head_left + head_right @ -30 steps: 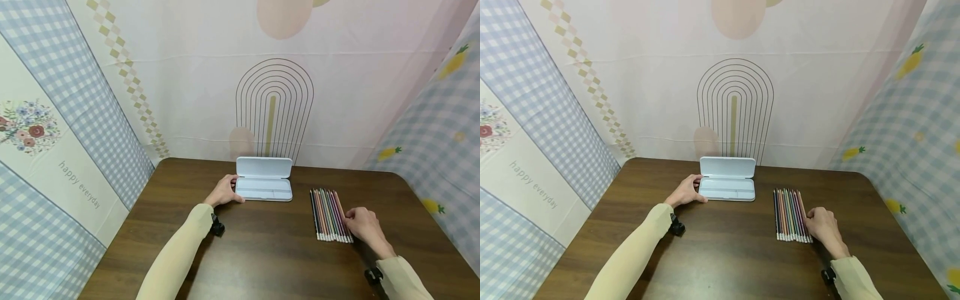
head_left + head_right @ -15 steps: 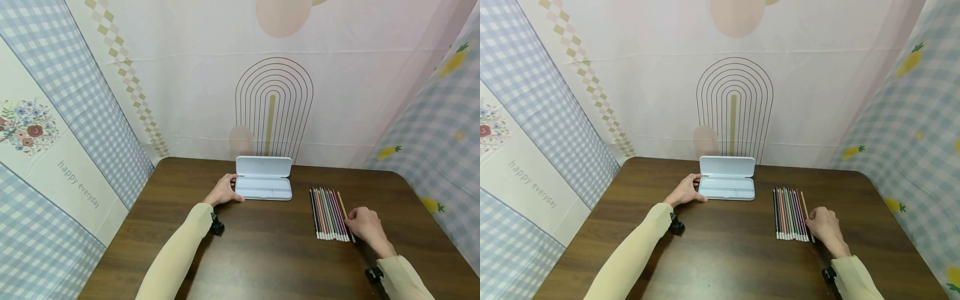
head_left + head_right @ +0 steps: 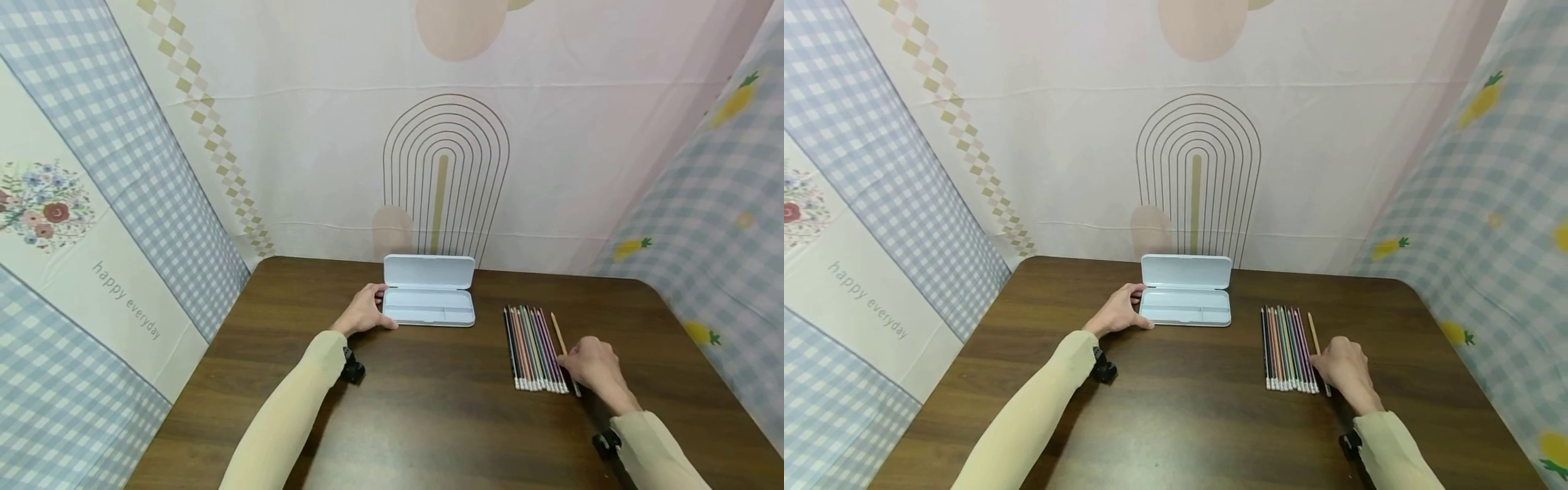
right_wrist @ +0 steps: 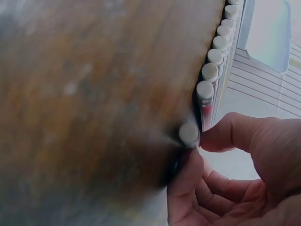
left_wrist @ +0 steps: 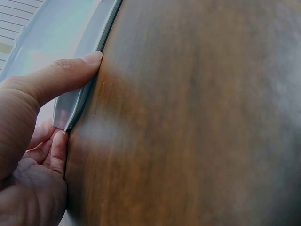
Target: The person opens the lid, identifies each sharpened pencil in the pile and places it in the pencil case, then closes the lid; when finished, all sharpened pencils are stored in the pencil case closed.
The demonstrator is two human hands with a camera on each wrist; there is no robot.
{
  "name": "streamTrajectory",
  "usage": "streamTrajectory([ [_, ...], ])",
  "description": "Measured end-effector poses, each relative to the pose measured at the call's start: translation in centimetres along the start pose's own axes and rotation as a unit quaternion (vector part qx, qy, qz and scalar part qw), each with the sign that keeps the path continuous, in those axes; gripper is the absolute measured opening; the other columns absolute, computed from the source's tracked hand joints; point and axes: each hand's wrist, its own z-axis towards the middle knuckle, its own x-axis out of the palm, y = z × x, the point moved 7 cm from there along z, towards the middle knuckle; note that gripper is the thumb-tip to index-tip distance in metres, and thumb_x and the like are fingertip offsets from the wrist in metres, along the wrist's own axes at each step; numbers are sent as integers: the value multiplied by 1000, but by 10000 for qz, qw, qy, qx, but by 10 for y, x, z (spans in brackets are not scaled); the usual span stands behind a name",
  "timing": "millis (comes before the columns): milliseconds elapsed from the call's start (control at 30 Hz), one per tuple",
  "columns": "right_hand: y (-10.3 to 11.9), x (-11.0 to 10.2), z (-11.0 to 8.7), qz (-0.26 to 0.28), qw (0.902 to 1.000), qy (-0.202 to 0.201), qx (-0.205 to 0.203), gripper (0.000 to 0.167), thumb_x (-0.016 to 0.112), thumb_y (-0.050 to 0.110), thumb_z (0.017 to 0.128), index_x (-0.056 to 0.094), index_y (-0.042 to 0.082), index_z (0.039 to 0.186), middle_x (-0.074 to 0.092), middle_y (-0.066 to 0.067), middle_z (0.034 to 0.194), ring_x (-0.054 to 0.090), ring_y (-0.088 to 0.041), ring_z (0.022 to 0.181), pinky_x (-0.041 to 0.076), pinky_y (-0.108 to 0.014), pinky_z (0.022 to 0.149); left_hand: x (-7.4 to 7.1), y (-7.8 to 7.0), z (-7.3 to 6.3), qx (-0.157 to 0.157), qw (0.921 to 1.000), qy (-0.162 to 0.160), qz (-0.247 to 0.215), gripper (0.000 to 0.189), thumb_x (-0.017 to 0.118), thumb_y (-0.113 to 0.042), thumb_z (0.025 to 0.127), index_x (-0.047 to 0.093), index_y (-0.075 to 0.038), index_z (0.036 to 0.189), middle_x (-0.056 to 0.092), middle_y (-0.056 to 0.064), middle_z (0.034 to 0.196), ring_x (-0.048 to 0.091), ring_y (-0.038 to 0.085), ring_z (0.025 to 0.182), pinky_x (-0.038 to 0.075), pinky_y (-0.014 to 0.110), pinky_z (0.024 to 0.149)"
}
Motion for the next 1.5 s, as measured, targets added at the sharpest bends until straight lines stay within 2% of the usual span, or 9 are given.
streamTrajectory([
  [100, -2, 1, 0, 2, 10000, 57, 26, 53, 66, 23, 102, 44, 20, 54, 36, 8, 52, 37, -10, 50, 35, -29, 53, 1, 1, 0, 6, 10000, 25, 34, 99, 101, -16, 75, 51, 0, 158, 57, 19, 149, 60, 35, 136, 51, 47, 121],
  [267, -7, -3, 0, 41, 10000, -40, 30, 44, 62, 23, 104, 53, 14, 63, 47, 3, 60, 51, -17, 58, 40, -32, 56, 0, -1, -1, 12, 10000, 34, -4, 99, 101, -16, 75, 50, 0, 159, 57, 20, 150, 59, 36, 137, 50, 48, 121],
  [433, -5, -14, -1, 23, 9986, -503, -143, 24, 62, 19, 103, 64, 2, 88, 62, -11, 82, 59, -28, 78, 42, -33, 64, 0, -1, 0, 21, 10000, 53, 9, 99, 101, -16, 75, 50, 0, 159, 56, 20, 151, 59, 35, 138, 51, 47, 121],
  [600, 7, -23, -2, 54, 9948, -905, -470, 18, 60, 13, 102, 65, -4, 99, 65, -14, 87, 58, -27, 79, 41, -32, 66, -1, -1, 1, 17, 10000, 27, -34, 99, 102, -16, 74, 51, 0, 158, 56, 20, 151, 60, 35, 136, 51, 47, 120],
  [867, 39, -25, -5, 18, 9870, -1151, -1120, 19, 57, 6, 104, 69, -9, 106, 67, -17, 89, 58, -24, 78, 44, -33, 66, 0, -1, 1, 25, 10000, 43, -50, 100, 102, -15, 74, 51, 1, 158, 57, 20, 150, 60, 35, 136, 51, 47, 121],
  [1100, 73, -13, -1, 83, 9793, -854, -1834, 16, 58, 4, 108, 69, -8, 112, 68, -20, 98, 56, -22, 81, 45, -32, 68, -1, 0, 1, 6, 10000, 43, -28, 100, 101, -15, 74, 50, 0, 158, 57, 20, 150, 60, 35, 137, 51, 47, 121],
  [1233, 95, -6, 4, 79, 9703, -819, -2275, 11, 61, 1, 107, 69, -6, 109, 67, -19, 100, 55, -21, 81, 45, -32, 68, -2, -2, 2, 27, 10000, 42, -63, 100, 101, -15, 74, 51, 0, 158, 57, 20, 151, 60, 35, 137, 51, 47, 121],
  [1400, 123, 5, 12, -62, 9577, -909, -2730, 7, 65, -1, 105, 70, -5, 105, 67, -19, 100, 57, -24, 85, 50, -38, 73, -1, -1, 3, 40, 10000, 53, -50, 99, 101, -15, 74, 51, 0, 158, 56, 20, 152, 60, 35, 138, 51, 46, 121],
  [1500, 140, 14, 17, -139, 9519, -926, -2918, 6, 66, -2, 104, 71, -5, 105, 69, -19, 100, 60, -29, 89, 53, -47, 80, 0, 1, 3, 33, 10000, 64, -30, 100, 101, -16, 74, 50, -1, 159, 56, 20, 153, 60, 35, 139, 50, 46, 122],
])
